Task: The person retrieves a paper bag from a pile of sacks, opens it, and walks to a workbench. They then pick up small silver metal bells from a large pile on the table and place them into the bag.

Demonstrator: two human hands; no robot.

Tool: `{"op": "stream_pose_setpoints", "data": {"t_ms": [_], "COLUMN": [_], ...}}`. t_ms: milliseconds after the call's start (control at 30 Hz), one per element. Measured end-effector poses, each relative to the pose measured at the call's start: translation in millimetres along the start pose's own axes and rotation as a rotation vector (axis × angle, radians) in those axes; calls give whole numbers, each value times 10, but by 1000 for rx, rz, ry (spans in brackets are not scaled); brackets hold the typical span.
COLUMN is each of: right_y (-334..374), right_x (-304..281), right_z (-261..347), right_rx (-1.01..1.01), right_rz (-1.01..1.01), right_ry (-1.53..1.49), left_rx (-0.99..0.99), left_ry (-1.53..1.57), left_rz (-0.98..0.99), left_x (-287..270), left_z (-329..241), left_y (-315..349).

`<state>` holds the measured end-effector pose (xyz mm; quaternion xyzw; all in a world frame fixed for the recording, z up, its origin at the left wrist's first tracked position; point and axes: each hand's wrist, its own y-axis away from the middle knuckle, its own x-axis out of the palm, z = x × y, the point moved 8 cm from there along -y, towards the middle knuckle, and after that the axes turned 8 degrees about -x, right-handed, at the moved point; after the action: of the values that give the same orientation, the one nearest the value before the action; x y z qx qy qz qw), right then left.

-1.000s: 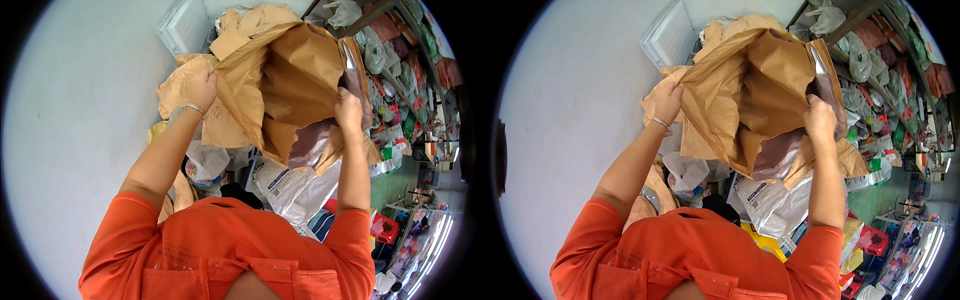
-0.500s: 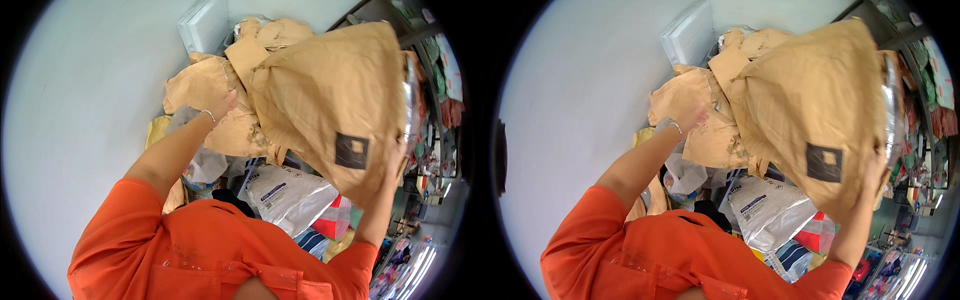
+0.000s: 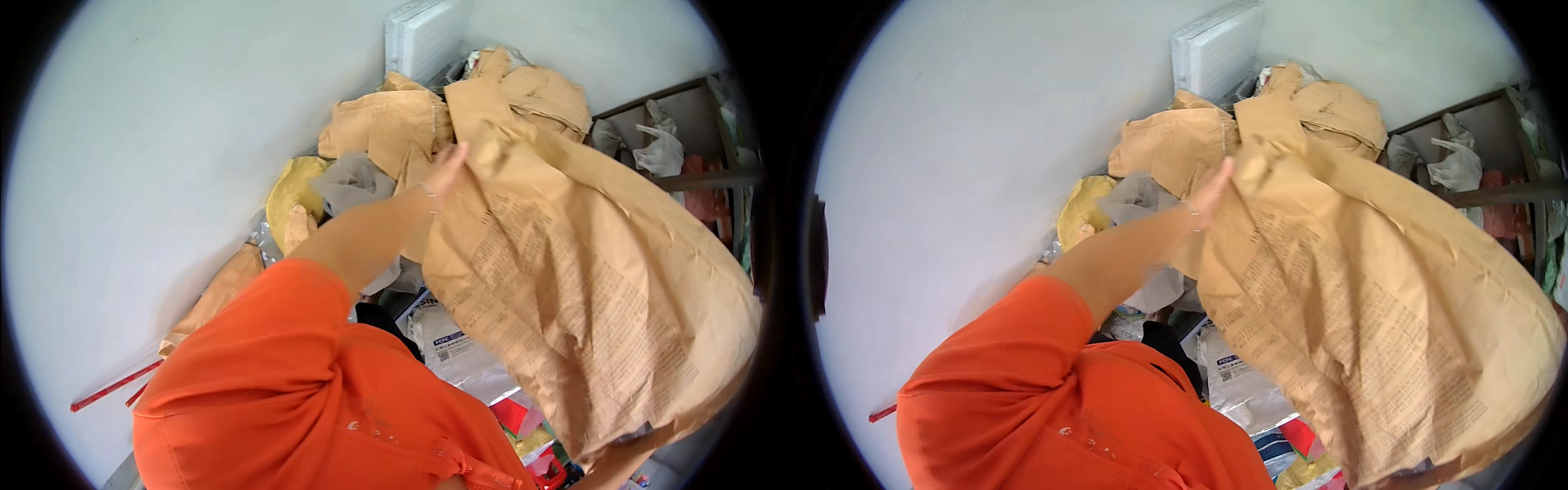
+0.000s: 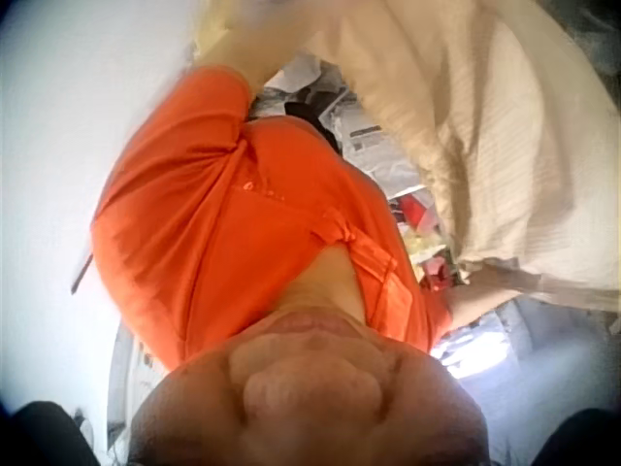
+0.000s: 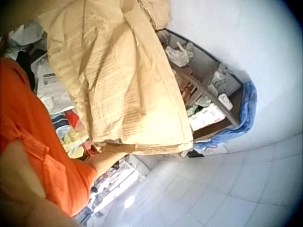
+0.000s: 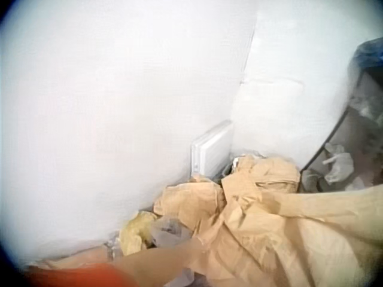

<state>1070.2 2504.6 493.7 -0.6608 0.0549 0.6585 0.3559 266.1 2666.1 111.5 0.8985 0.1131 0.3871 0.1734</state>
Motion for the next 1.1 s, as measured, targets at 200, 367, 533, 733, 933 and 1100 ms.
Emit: {"op": "stream_pose_setpoints", "data": {"t_ms": [200, 367, 533, 733, 933, 1100], "right_y": [192, 216, 350, 423, 546, 1120], "right_x": [-168, -216, -24, 379, 519, 477], "right_z": [-776, -912, -953, -958, -1341, -1553], "right_rx": [156, 194, 196, 200, 85, 653], "right_rz": [49, 53, 79, 95, 179, -143], "right_ry": [145, 219, 289, 367, 711, 75], "left_rx": [-70, 44, 121, 84, 87, -105], "left_ry": [-509, -869, -914, -913, -1165, -860], "left_rz": [-185, -217, -208, -216, -146, -321], "left_x": [466, 610, 658, 648, 122, -705], "left_z": [280, 497, 505, 420, 561, 455], "left_y": [230, 439, 512, 545, 326, 505]}}
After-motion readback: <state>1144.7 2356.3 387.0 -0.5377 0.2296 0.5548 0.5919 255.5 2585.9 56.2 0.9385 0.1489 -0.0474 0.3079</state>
